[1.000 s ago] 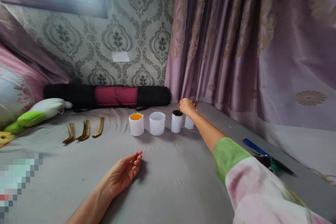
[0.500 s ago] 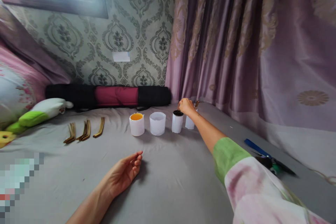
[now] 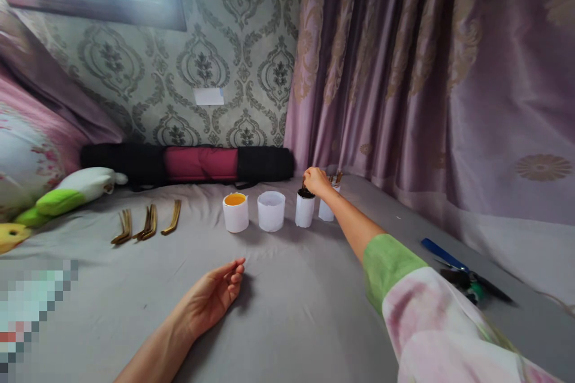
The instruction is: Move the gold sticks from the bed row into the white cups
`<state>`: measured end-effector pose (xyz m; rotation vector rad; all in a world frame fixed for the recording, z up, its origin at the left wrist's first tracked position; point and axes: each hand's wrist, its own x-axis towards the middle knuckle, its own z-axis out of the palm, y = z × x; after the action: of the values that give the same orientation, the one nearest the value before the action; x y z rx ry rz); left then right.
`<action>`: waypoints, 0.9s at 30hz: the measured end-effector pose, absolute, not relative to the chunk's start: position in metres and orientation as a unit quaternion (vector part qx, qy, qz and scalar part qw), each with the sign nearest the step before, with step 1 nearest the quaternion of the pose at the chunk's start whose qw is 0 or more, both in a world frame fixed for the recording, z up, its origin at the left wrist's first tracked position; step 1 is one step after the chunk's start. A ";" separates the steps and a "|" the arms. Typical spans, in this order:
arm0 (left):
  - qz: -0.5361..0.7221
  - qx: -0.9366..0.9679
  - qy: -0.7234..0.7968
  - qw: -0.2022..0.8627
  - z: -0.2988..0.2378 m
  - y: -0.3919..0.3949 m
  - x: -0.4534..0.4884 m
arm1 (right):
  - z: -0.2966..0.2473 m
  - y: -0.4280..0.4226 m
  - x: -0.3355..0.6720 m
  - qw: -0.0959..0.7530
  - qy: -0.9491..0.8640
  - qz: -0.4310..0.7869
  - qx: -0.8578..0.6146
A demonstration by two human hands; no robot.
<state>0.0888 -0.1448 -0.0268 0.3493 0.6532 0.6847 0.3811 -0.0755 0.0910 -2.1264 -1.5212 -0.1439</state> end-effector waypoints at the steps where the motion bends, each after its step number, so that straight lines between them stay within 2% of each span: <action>1: 0.328 0.167 0.313 0.876 -0.027 -0.145 0.089 | 0.090 -0.075 0.382 0.258 -0.563 -0.053 -0.783; 27: 0.332 0.167 0.313 0.874 -0.026 -0.144 0.089 | 0.086 -0.074 0.387 0.264 -0.529 -0.064 -0.804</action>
<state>0.0893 -0.1445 -0.0255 0.3490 0.6538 0.6926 0.3870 -0.0742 0.0861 -2.1723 -1.4310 -0.1743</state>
